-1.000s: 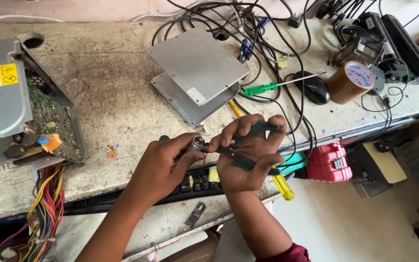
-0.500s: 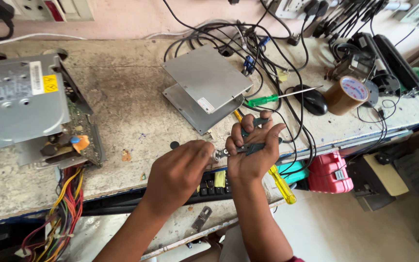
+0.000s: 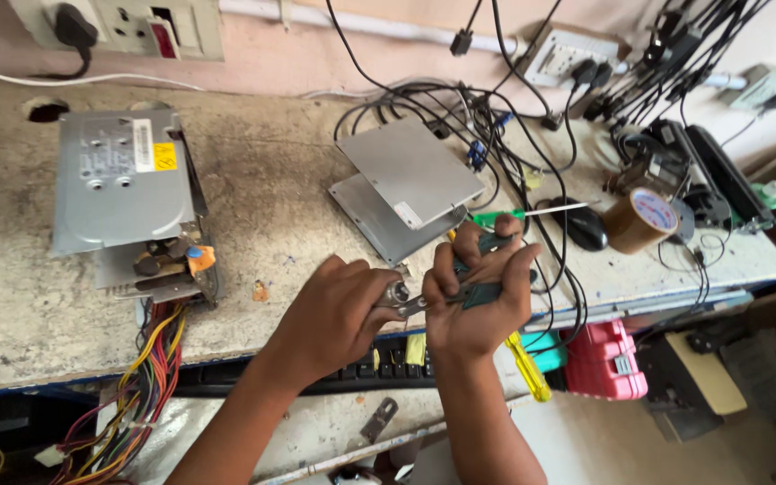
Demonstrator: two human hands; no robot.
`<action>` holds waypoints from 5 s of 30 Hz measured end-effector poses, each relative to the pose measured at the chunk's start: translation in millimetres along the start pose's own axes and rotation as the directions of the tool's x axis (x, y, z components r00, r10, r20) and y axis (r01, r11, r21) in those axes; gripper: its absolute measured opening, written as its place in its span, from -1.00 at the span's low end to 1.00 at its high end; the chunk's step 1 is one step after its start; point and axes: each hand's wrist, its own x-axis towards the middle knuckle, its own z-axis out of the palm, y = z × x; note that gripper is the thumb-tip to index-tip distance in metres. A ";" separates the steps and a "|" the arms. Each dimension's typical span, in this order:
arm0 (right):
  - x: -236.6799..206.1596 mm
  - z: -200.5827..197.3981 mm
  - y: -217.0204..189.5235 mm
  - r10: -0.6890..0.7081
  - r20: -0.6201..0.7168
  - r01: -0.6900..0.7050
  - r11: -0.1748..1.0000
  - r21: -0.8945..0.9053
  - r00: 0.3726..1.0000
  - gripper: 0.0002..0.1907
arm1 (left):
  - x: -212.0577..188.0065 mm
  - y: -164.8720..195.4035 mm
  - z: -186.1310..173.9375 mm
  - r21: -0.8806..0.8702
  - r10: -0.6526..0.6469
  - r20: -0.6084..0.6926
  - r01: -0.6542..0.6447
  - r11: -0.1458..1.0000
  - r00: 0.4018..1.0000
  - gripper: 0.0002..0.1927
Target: The person sits on the floor and uses a screwdriver and pliers to manipulate a small cylindrical electronic component. They repeatedly strike the component with the screwdriver and then use pliers to adjust or remove parts of it.
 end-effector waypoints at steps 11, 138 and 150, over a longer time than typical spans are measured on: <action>68.7 14.0 47.7 0.206 0.575 -0.102 0.973 -0.207 0.792 -0.50 | -2.4 -50.5 -21.0 -0.085 -0.398 0.209 0.422 0.903 0.893 -0.78; 49.8 12.8 16.7 0.027 0.365 0.037 0.985 -0.168 0.931 0.03 | 12.8 -32.2 6.7 -0.471 -0.556 0.309 0.633 0.615 0.771 -0.41; 71.0 -13.3 10.1 -0.127 0.205 0.170 0.964 -0.205 0.970 -0.44 | 30.9 -7.2 14.6 0.259 -0.153 0.040 0.137 0.956 0.987 -0.75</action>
